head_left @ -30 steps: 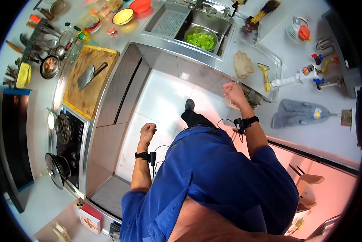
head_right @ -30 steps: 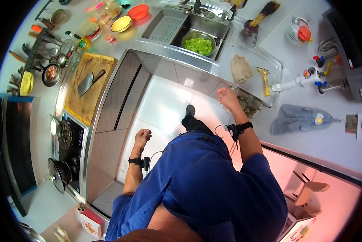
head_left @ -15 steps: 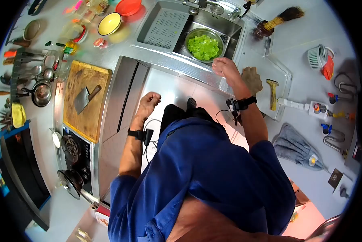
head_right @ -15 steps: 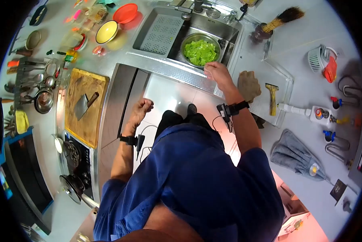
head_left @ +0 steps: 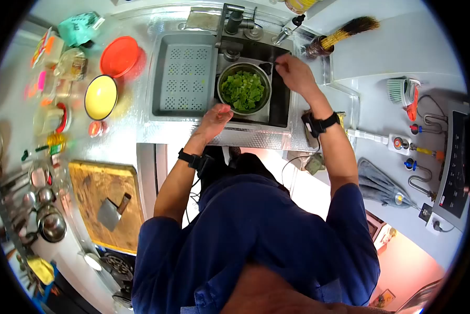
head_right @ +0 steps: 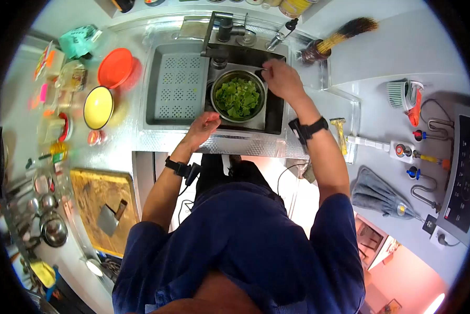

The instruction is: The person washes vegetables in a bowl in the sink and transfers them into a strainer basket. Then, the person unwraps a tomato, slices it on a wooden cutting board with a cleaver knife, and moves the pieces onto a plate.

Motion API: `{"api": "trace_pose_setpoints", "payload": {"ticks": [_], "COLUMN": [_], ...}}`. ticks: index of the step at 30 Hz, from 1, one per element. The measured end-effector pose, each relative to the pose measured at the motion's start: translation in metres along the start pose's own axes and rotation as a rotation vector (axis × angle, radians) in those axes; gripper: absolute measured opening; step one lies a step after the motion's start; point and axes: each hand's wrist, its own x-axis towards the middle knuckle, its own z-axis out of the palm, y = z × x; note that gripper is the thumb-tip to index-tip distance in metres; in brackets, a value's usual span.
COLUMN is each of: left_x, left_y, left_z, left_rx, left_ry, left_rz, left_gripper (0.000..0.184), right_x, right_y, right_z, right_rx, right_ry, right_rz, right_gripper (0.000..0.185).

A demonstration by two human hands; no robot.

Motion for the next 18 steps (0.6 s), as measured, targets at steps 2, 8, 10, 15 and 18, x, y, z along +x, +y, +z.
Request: {"api": "trace_pose_setpoints", "payload": {"ticks": [2, 8, 10, 15, 18], "left_x": [0.022, 0.066, 0.079, 0.076, 0.083], "left_y": [-0.01, -0.024, -0.031, 0.001, 0.039], "left_z": [-0.004, 0.001, 0.001, -0.005, -0.019], "left_rx": [0.024, 0.263, 0.173, -0.083, -0.235], "left_ry": [-0.028, -0.046, -0.059, 0.04, 0.153], "left_rz": [-0.018, -0.008, -0.028, 0.063, 0.221], "left_gripper": [0.046, 0.073, 0.076, 0.074, 0.065], "right_x": [0.031, 0.118, 0.149, 0.157, 0.156], "right_y": [-0.007, -0.012, 0.007, -0.026, -0.018], "right_z": [-0.002, 0.023, 0.039, 0.048, 0.051], "right_rx": [-0.078, -0.272, -0.439, -0.299, -0.408], "right_ry": [0.022, 0.091, 0.123, -0.026, 0.247], "right_rz": [-0.053, -0.17, -0.291, -0.169, -0.465], "right_gripper": [0.027, 0.033, 0.037, 0.039, 0.03]}}
